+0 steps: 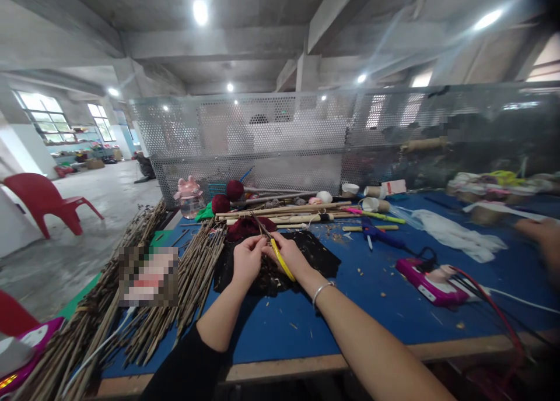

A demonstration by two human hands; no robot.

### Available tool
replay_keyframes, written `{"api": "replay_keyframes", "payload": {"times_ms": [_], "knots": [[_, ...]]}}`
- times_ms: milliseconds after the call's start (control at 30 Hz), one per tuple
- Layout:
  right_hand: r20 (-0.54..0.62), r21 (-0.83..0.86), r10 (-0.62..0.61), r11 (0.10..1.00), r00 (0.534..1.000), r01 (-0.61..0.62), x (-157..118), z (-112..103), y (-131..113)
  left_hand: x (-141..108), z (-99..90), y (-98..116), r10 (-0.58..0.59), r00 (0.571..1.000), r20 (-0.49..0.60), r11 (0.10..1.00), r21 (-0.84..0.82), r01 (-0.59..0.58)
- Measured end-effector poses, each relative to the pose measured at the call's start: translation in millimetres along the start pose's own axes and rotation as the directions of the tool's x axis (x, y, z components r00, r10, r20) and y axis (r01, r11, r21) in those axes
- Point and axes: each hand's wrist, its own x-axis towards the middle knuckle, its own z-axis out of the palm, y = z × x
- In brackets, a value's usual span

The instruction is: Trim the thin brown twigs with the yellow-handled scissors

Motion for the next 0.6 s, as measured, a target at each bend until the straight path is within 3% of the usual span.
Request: {"api": "replay_keyframes", "payload": {"times_ms": [267, 600], "knots": [[0.035, -0.209, 0.053, 0.977, 0.998, -0.044, -2.5, -3.2, -2.7, 0.9, -0.8, -1.5, -0.030, 0.998, 0.051, 0.998, -0.058, 0.033], [0.050, -0.171, -0.043, 0.984, 0.998, 0.051, 0.6, -2.3, 5.2, -1.1, 0.0, 1.5, 0.012, 0.996, 0.085, 1.000, 0.016, -0.013]]}}
